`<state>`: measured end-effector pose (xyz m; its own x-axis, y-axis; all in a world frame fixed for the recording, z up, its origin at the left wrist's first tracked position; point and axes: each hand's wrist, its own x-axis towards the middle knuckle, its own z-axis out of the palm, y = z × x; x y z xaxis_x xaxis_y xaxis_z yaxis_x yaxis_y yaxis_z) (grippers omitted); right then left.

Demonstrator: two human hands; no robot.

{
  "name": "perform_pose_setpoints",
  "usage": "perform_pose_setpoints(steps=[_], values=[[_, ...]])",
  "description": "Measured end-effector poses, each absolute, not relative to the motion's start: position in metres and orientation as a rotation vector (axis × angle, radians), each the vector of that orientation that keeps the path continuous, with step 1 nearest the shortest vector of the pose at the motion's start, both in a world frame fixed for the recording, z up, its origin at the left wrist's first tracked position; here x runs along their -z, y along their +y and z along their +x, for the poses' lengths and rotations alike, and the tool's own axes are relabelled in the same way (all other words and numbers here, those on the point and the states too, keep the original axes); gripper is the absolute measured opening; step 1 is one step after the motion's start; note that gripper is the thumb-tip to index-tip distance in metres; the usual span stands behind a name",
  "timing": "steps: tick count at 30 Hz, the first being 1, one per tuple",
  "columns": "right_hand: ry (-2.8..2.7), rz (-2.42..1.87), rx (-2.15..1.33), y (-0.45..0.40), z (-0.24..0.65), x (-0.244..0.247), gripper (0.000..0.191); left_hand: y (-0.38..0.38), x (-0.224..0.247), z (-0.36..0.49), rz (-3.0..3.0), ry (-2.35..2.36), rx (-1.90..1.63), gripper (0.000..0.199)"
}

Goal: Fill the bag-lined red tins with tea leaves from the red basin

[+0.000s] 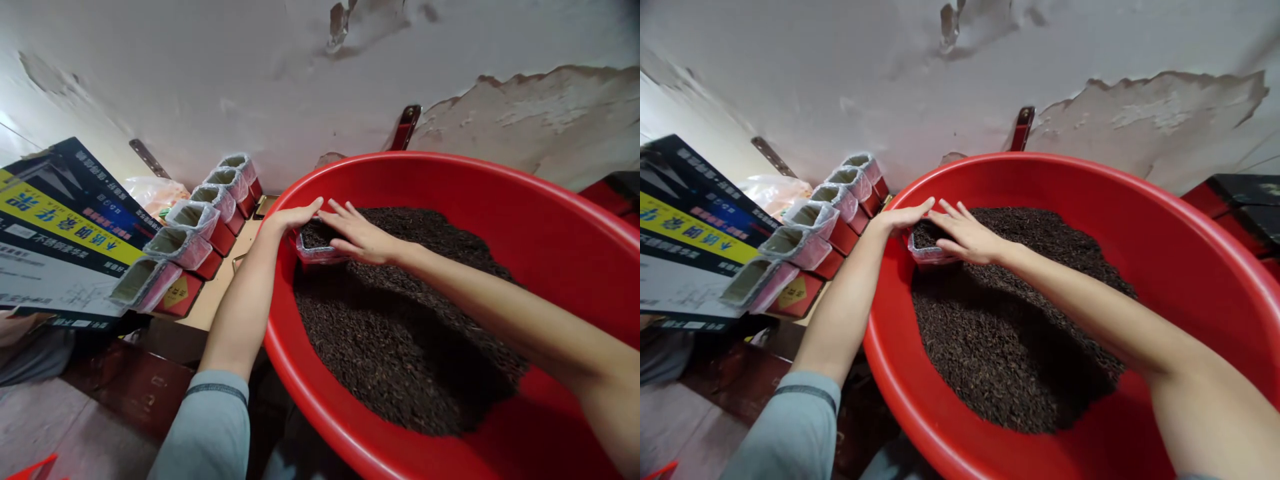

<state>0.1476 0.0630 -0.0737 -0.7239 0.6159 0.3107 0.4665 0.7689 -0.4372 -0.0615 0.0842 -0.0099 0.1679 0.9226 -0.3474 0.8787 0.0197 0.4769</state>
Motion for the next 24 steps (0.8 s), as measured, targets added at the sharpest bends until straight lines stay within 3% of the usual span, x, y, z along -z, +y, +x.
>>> perform_pose_setpoints(steps=[3,5,8,10,11,15,18,20,24], values=[[-1.935,-1.325,-0.687,0.067,0.155,0.083,0.061,0.085,0.007,-0.066,1.658,1.676,0.01,0.077],[-1.576,-1.569,-1.138,0.069,0.154,0.088,0.056,0.088,0.007,-0.071,1.669,1.686,-0.022,0.067],[-1.207,-1.534,-1.707,0.069,0.145,0.085,0.04,0.088,0.005,-0.077,1.685,1.717,-0.156,0.043],[-1.103,-1.441,-1.737,0.069,0.14,0.073,0.016,0.084,-0.002,-0.079,1.678,1.712,-0.236,0.023],[-1.091,-1.403,-1.711,0.07,0.14,0.064,0.013,0.081,-0.007,-0.079,1.686,1.701,-0.29,0.022],[-1.064,-1.272,-1.517,0.076,0.159,0.02,0.041,0.064,-0.037,-0.079,1.84,1.662,-0.651,0.053],[-1.043,-1.177,-1.284,0.077,0.183,-0.005,0.039,0.049,-0.055,-0.081,1.945,1.787,-0.911,0.052],[-1.121,-1.278,-1.274,0.074,0.191,-0.008,0.026,0.039,-0.057,-0.078,1.885,1.931,-0.778,0.047],[-1.426,-1.508,-1.395,0.06,0.175,0.009,0.032,0.029,-0.043,-0.064,1.679,1.848,-0.306,0.022]])
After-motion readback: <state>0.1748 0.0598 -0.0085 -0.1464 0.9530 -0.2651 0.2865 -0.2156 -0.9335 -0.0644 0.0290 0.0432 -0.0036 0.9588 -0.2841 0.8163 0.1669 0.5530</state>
